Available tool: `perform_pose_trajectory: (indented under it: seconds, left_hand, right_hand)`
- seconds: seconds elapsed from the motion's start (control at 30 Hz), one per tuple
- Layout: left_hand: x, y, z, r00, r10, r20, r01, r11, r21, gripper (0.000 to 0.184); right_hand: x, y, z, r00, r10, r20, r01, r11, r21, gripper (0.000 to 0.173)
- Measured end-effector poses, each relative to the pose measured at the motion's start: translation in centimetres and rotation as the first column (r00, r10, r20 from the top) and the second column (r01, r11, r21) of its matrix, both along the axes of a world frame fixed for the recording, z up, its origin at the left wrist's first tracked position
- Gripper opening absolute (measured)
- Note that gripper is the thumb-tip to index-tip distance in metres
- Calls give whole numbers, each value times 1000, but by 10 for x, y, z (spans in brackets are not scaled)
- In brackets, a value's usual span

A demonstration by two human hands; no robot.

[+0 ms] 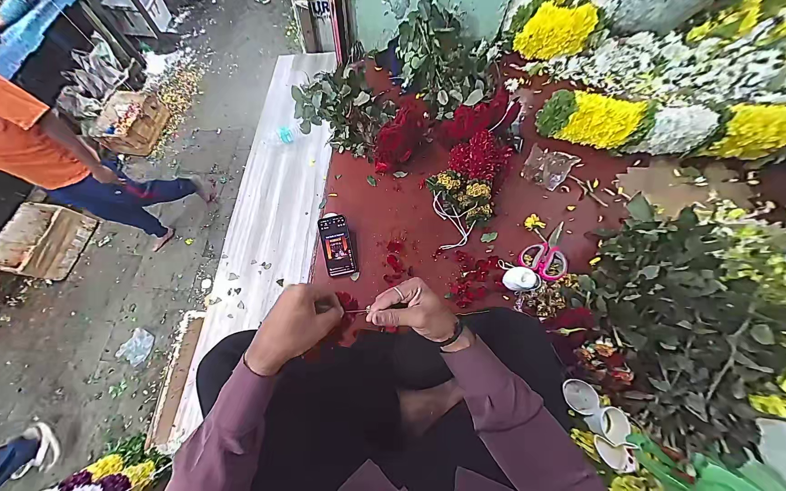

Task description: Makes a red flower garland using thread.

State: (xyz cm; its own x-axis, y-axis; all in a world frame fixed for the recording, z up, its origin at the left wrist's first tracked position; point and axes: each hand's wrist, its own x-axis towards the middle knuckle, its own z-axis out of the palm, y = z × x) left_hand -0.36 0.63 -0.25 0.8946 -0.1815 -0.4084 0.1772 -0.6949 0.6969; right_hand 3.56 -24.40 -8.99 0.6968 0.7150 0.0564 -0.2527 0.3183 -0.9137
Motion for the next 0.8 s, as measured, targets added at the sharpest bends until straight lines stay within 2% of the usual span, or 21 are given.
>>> perform_pose_trajectory:
  seconds: [0.1, 0.2, 0.33, 0.47, 0.57, 0.63, 0.7, 0.77, 0.8]
  left_hand:
    - [-11, 8, -3, 986, -103, -132, 95, 993, -67, 16]
    - [-11, 10, -6, 965, -124, -231, 91, 985, -146, 21]
    - [-5, 14, -16, 957, -14, -289, -30, 989, -147, 19]
    - [-6, 19, -27, 943, 75, -325, -100, 993, -63, 18]
    - [-14, 22, -29, 958, 128, -255, -134, 991, -7, 17]
    - [-17, 22, -27, 964, 160, -214, -159, 987, 21, 15]
    - [-18, 21, -27, 966, 173, -190, -169, 985, 38, 14]
    - [-17, 19, -28, 970, 167, -179, -163, 986, 33, 14]
    - [-17, 18, -29, 970, 160, -185, -157, 987, 31, 15]
  right_hand:
    - [5, -5, -2, 999, -41, 1, 41, 996, -75, 9]
    - [5, -7, 0, 999, 4, 35, -1, 996, -90, 9]
    - [2, -12, 3, 980, 157, 124, -143, 983, -115, 10]
    - [-3, -12, 1, 964, 246, 104, -223, 956, -189, 11]
    - [12, -17, -12, 980, 199, 25, -172, 898, -406, 18]
    - [38, -23, -40, 997, 77, -33, -79, 748, -659, 22]
    - [61, -29, -88, 996, -70, 50, 77, 463, -883, 23]
    - [70, -32, -121, 972, -185, 144, 177, 179, -968, 33]
    - [77, -26, -128, 965, -208, 157, 178, 88, -980, 40]
